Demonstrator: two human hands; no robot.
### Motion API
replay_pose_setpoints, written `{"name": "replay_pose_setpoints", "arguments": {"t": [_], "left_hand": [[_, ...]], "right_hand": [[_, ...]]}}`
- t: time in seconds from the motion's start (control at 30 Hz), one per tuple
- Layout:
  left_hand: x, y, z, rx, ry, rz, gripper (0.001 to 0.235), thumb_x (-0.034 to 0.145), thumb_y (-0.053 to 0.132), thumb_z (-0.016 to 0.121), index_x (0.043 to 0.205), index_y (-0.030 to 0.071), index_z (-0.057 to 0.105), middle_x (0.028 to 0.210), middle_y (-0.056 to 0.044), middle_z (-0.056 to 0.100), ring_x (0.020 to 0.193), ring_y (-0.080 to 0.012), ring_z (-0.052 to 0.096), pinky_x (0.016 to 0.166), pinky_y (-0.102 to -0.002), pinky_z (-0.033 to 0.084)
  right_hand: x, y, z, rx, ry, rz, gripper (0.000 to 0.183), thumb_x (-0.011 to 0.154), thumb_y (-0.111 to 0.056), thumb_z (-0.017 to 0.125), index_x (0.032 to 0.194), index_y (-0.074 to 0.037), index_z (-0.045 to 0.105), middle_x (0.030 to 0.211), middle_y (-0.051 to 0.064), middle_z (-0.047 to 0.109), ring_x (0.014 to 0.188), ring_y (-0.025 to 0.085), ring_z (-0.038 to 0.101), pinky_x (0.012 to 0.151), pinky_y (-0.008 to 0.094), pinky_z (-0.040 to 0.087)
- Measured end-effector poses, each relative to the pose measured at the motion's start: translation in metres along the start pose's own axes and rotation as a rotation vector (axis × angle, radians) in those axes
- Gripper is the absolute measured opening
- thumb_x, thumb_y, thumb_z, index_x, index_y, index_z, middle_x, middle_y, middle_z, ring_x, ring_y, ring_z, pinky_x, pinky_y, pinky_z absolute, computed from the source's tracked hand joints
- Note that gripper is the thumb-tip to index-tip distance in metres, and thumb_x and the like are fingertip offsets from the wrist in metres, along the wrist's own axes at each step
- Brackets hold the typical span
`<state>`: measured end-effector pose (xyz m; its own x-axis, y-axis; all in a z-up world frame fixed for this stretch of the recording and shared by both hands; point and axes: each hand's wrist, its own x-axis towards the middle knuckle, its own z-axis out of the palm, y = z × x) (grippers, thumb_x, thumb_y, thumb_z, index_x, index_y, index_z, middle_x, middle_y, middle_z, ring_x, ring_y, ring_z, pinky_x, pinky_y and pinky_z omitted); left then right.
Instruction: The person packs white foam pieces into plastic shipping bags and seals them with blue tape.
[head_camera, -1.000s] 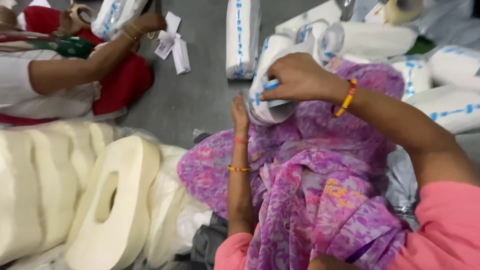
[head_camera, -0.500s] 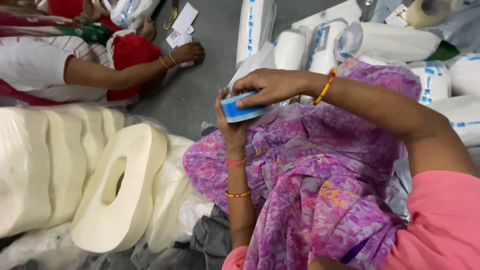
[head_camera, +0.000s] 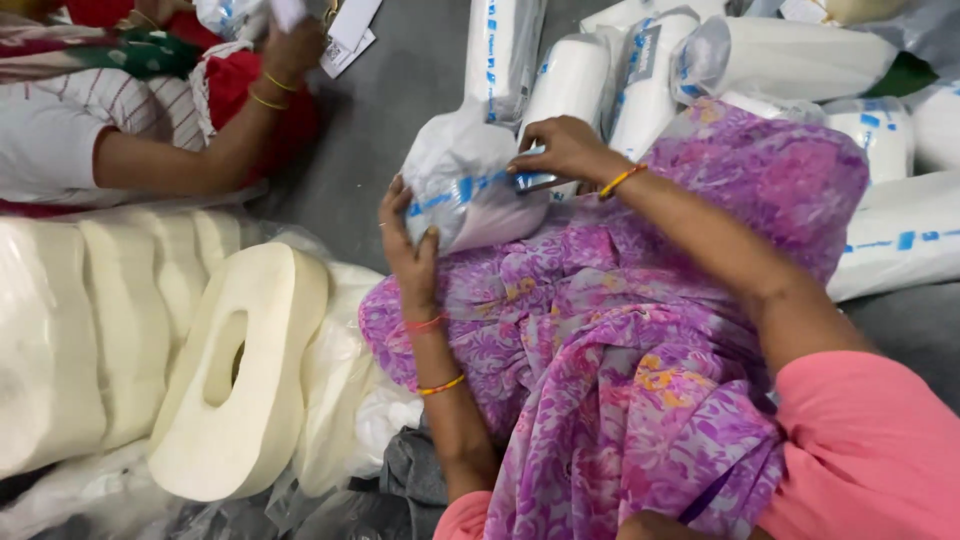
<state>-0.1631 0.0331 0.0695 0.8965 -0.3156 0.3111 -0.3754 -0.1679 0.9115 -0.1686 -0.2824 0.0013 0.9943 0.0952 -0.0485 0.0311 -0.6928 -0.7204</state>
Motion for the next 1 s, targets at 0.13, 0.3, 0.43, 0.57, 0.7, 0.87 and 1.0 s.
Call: {"name": "replay_pose_setpoints", "arguments": {"t": [0.13,0.3,0.43,0.57,0.7,0.87,1.0], "left_hand": [[0.013,0.025,-0.03,0.307,-0.016,-0.153,0.062,0.078,0.024,0.082,0.131,0.002,0.058,0.131,-0.017,0.063,0.128,-0.0324,0.06,0.115,-0.041,0.045],[0.025,0.019,-0.014,0.622,-0.234,0.193,0.059,0.081,0.033,0.081,0.129,0.003,0.066,0.133,-0.02,0.063,0.126,-0.0422,0.055,0.107,-0.049,0.043],[0.001,0.003,-0.009,0.722,-0.538,0.071,0.034,0.089,0.037,0.078,0.109,0.01,0.077,0.116,-0.008,0.071,0.113,-0.0314,0.064,0.103,-0.045,0.048],[-0.005,0.046,-0.01,0.69,-0.508,0.152,0.041,0.078,0.038,0.08,0.106,0.009,0.078,0.113,-0.008,0.07,0.111,-0.0314,0.063,0.099,-0.045,0.047],[-0.012,0.051,-0.006,0.654,-0.626,0.269,0.042,0.074,0.04,0.079,0.103,0.01,0.078,0.114,-0.008,0.069,0.114,-0.0314,0.06,0.098,-0.046,0.043],[-0.02,0.04,0.001,0.614,-0.73,0.304,0.021,0.084,0.032,0.074,0.092,0.013,0.078,0.121,0.0,0.071,0.126,-0.0269,0.059,0.107,-0.044,0.041],[-0.023,0.042,0.008,0.68,-0.64,0.201,0.02,0.082,0.032,0.075,0.079,0.012,0.077,0.13,-0.003,0.067,0.136,-0.0321,0.05,0.111,-0.05,0.036]], "right_hand": [[-0.001,-0.036,0.021,-0.132,-0.071,0.035,0.061,0.077,-0.069,0.075,0.097,-0.012,0.073,0.083,0.014,0.073,0.083,0.035,0.07,0.07,0.047,0.051],[-0.012,-0.046,0.05,-0.132,-0.072,-0.126,0.057,0.077,-0.068,0.075,0.093,-0.013,0.074,0.081,0.012,0.073,0.079,0.034,0.071,0.069,0.047,0.052],[-0.029,-0.059,0.04,-0.094,-0.123,-0.196,0.057,0.074,-0.066,0.076,0.093,-0.012,0.074,0.075,0.013,0.073,0.075,0.034,0.071,0.067,0.048,0.052],[-0.044,-0.093,-0.004,-0.102,-0.267,-0.192,0.053,0.077,-0.062,0.075,0.098,-0.014,0.073,0.073,0.012,0.073,0.076,0.033,0.072,0.068,0.047,0.052],[-0.047,-0.127,-0.056,-0.013,-0.315,-0.381,0.048,0.076,-0.049,0.075,0.111,-0.017,0.068,0.071,0.011,0.07,0.072,0.035,0.07,0.063,0.05,0.049],[-0.022,-0.102,-0.043,-0.062,-0.29,-0.445,0.041,0.079,-0.045,0.075,0.109,-0.019,0.069,0.071,0.011,0.069,0.073,0.036,0.068,0.063,0.05,0.049],[-0.001,-0.043,0.018,-0.176,-0.213,-0.372,0.041,0.079,-0.053,0.077,0.103,-0.019,0.071,0.076,0.011,0.07,0.077,0.036,0.07,0.066,0.049,0.051]]}}
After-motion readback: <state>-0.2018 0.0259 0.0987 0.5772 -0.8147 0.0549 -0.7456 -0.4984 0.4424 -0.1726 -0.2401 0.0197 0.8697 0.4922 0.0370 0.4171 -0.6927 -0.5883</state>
